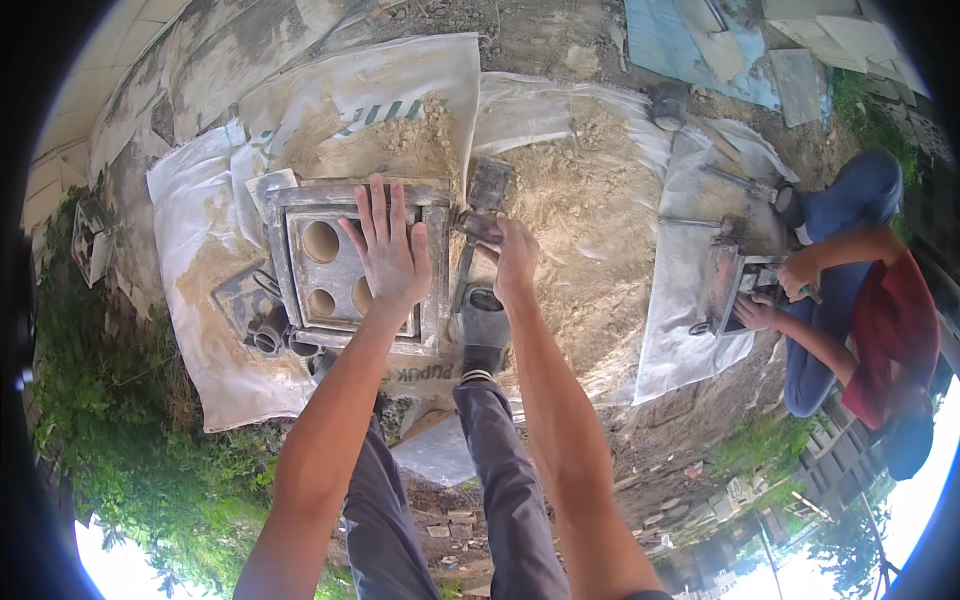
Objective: The person assembles a metal mold, places cylindrical inserts into it, packs dry mixture around the inserts by hand, levels the surface, removes the inserts, and then lifts the mold to reveal a finished ventilation brick.
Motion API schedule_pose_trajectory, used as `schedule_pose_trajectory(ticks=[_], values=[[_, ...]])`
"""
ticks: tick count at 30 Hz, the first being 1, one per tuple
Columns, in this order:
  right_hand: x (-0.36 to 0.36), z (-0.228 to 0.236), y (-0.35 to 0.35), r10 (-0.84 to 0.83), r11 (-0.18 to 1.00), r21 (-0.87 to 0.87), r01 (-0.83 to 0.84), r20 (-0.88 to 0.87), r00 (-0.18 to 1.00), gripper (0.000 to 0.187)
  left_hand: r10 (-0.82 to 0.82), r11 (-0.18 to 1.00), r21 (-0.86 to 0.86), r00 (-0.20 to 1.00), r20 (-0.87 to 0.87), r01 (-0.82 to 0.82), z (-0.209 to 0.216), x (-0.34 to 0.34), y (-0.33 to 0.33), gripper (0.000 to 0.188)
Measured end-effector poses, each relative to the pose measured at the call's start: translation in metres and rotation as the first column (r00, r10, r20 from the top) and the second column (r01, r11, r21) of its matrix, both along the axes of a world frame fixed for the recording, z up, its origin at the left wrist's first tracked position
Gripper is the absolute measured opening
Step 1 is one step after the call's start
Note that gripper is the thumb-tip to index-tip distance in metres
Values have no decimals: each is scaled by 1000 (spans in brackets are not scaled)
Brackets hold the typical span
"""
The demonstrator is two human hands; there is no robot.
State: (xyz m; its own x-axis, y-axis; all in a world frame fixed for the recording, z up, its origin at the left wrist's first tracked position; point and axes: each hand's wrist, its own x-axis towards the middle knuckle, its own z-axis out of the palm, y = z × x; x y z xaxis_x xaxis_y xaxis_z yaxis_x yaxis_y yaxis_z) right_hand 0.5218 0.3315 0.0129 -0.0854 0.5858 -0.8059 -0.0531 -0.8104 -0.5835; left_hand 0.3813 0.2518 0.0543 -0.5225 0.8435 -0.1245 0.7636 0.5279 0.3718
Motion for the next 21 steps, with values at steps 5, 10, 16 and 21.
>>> schedule_pose_trajectory(ticks=[5,10,16,21], values=[[2,10,-33,451,887,29,-462,169,876,17,12,998,56,1000,29,-13,4,-7,-6,57],[-23,37,-47,231,493,577,-651,635,738,26,447,827,297,879,166,-477,28,17,-63,41],[-40,55,-56,563,562,268,-783,570,599,34,866,-154,-138,-201,458,-978,25,8,-166,31],[-34,46,-54,563,719,207,-664,388,730,31,559,18,-230,-181,809,-973,11,-1,-196,26]])
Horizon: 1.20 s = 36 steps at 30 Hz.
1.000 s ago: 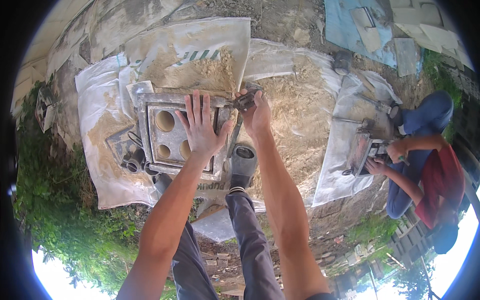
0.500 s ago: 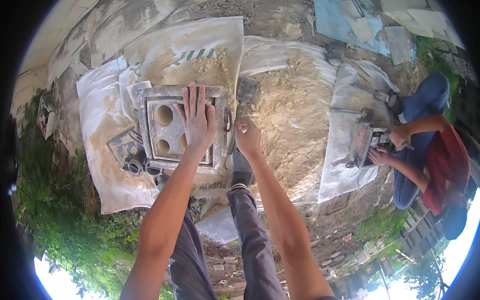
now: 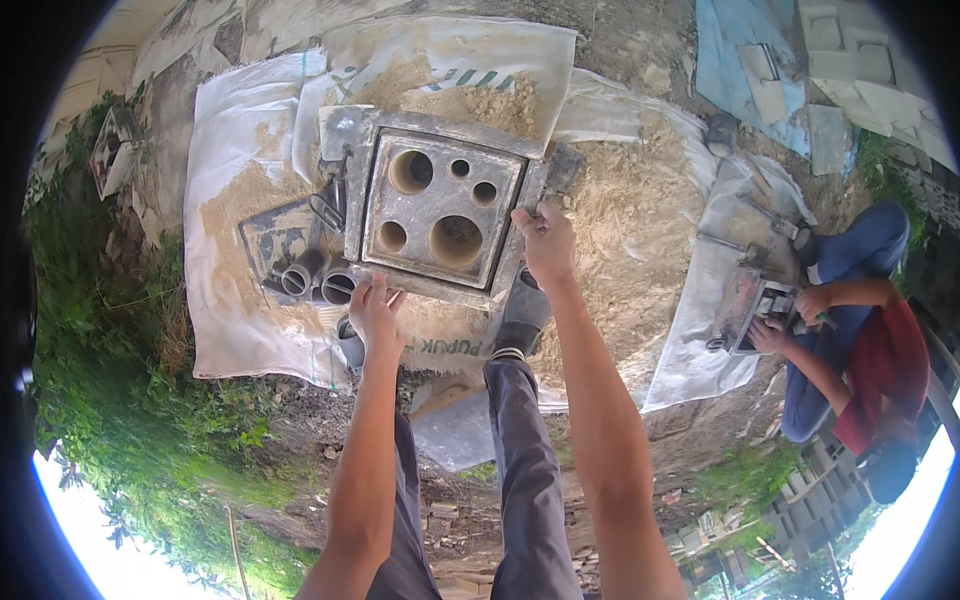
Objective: The person assembles a metal mold, places cylindrical inserts into it, packs dry mixture around the inserts by hand, levels the surface, removes the inserts, and then lifts the mold to reveal a finished ventilation brick.
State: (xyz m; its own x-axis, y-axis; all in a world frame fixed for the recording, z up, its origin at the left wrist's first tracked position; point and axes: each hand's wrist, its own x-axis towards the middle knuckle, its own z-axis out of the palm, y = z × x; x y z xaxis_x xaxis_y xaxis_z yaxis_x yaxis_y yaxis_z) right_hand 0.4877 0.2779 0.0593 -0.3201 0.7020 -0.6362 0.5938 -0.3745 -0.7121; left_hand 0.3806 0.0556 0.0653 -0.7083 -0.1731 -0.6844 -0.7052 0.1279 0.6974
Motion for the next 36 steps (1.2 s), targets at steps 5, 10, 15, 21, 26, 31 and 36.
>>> schedule_pose_trajectory(ticks=[5,10,15,21,26,31,36], values=[[6,0,-1,23,1000,17,-23,-22,999,28,21,996,82,999,34,-24,-2,1,-4,20],[27,-1,-8,8,999,-31,-9,-26,1000,25,44,998,43,998,41,-46,6,22,-8,18],[48,7,-26,-49,999,8,48,8,999,25,14,999,49,1000,27,-15,16,37,-22,18],[80,10,-57,-84,996,43,84,17,996,28,-79,997,20,995,60,78,7,52,-40,22],[96,16,-106,-149,986,74,147,20,989,34,-141,990,26,988,58,140,-4,46,-72,23],[92,16,-172,-279,960,53,275,96,956,37,-280,960,-12,960,15,281,-12,26,-107,28],[53,16,-236,-203,976,-23,215,241,949,40,-326,944,-92,941,-91,318,-25,-12,-170,27]])
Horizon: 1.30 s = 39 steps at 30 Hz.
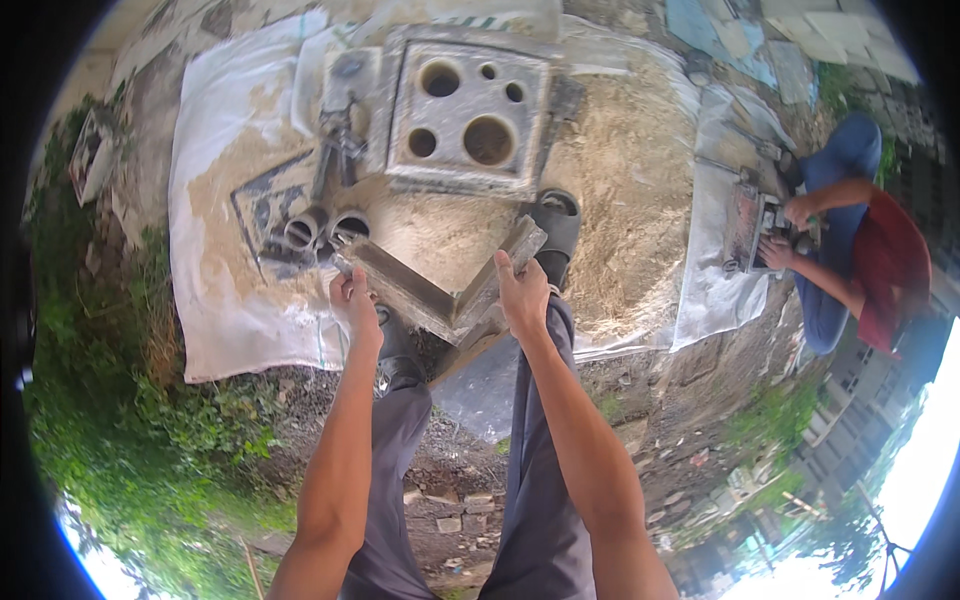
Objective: The person assembles a metal mold, places cylindrical inserts into it, packs dry mixture around the inserts by hand, levels the surface, removes the inserts, and then lifts the mold to reveal a finished ventilation brick.
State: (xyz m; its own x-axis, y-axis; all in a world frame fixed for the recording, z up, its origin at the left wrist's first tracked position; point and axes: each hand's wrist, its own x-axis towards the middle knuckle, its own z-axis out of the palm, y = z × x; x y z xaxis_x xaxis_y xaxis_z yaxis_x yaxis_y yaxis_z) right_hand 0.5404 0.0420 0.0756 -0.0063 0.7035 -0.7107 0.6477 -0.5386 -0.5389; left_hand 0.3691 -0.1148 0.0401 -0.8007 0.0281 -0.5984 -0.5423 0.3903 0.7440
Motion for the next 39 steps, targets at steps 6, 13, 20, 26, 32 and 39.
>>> schedule_pose_trajectory(ticks=[6,13,20,26,32,39], values=[[-32,12,-73,-13,994,-111,16,31,999,45,-5,1000,19,983,-181,9,-1,-35,-65,29],[-58,37,-134,32,994,-106,-33,-6,999,47,-50,984,-177,992,-115,29,29,-59,-123,31],[-146,28,-168,309,942,-131,-310,-29,951,53,251,935,-213,955,-160,-282,44,-101,-189,27],[-248,43,-209,752,660,93,-746,-94,653,48,633,774,84,766,-116,-627,34,-146,-278,34],[-326,-12,-243,815,578,320,-750,-196,545,35,688,725,38,722,-71,-687,1,-175,-314,43],[-353,-54,-276,862,508,301,-807,-175,476,26,679,718,38,711,183,-695,-45,-175,-370,52]])
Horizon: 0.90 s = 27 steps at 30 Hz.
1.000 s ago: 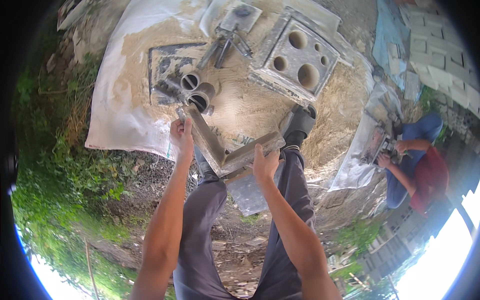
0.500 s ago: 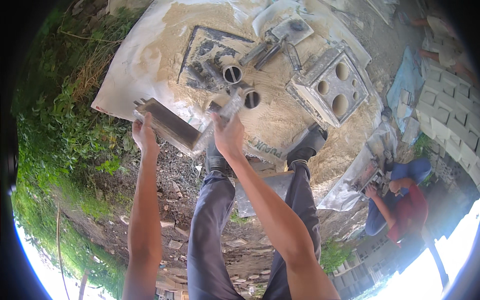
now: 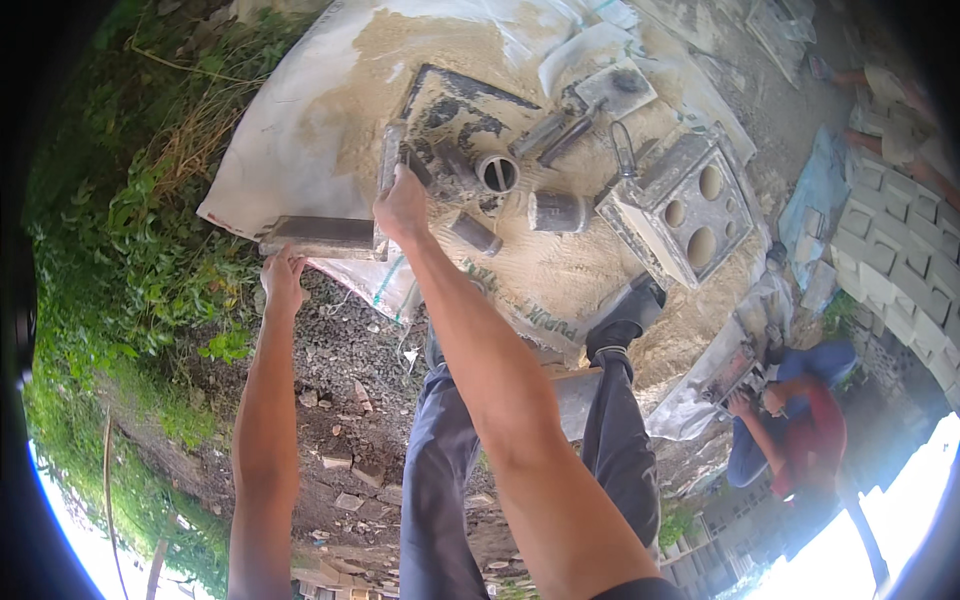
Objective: The person assembles a metal mold, places cylindrical inserts into it, packs dry mixture around the inserts by hand, levels the surface, removes the inserts, and then lifts the mold to reveal a finished ventilation brick.
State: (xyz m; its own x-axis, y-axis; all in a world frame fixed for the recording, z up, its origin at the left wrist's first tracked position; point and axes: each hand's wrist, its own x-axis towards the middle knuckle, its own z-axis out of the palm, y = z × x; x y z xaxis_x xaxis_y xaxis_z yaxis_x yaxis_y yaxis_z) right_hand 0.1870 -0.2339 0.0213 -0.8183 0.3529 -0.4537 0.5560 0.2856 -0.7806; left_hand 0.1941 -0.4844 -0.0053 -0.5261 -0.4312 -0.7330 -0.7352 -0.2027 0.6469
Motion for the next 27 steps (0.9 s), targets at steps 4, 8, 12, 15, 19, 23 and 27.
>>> schedule_pose_trajectory(ticks=[4,8,12,15,19,23,27], values=[[26,-18,33,-30,996,-87,19,-120,992,24,-96,995,-10,995,8,96,-9,28,42,60],[39,14,48,61,979,-193,-71,-57,996,31,-327,880,-345,943,58,326,-4,48,74,52],[70,86,118,-122,866,-488,105,-4,992,29,-695,574,-713,700,-164,402,68,62,197,31],[113,126,241,-219,877,-443,186,-24,975,35,-839,543,-426,448,-309,724,115,62,317,21],[174,137,434,-427,890,116,440,-121,896,37,-878,365,-376,181,-442,852,110,58,446,20],[204,92,550,-293,778,555,294,-93,952,33,-911,308,-306,186,-369,901,86,45,527,27],[194,68,574,-261,920,336,203,137,956,32,-986,148,-425,97,-139,893,66,45,552,32]])
